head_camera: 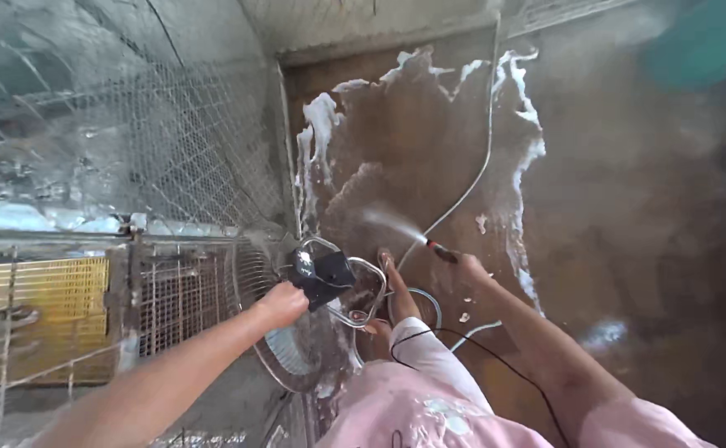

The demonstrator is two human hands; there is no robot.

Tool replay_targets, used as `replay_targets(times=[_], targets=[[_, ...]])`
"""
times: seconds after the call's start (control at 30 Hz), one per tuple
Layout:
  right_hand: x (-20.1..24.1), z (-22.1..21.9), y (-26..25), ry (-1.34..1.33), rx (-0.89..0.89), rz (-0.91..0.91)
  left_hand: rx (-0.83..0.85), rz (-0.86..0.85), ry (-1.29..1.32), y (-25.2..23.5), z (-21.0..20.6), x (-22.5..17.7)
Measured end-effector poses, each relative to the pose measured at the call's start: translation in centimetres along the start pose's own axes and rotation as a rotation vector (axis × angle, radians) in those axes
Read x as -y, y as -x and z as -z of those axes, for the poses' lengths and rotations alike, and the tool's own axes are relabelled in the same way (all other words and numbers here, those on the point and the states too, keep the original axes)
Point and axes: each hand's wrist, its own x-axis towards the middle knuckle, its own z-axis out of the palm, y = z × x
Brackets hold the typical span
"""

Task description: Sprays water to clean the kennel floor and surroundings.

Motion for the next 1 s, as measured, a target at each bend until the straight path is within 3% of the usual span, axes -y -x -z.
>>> replay_targets(times=[0.23, 0.4, 0.6, 0.7, 1.0], targets=[[2.6, 0.1, 0.7, 0.116, 0.057, 0.057, 0.032, -0.042, -0.016, 0.9, -5.4, -3.4], [5.1, -0.3, -1.2, 0.185, 0.228, 0.194, 0.024, -0.104, 0.027, 1.0, -5.7, -6.0], [7.5, -2.7, -4.8, 0.254, 0.300, 0.288, 0.038, -0.088, 0.125, 1.1, -5.9, -8.2], [7.7, -4.4, -5.2, 0.196, 0.282, 0.298, 0.037, -0.066, 0.193, 1.6, -6.5, -8.7], [5.9, -3.4, -3.2, 0.174, 0.183, 0.226, -0.013, 0.007, 0.289, 1.9, -6.9, -10.1]])
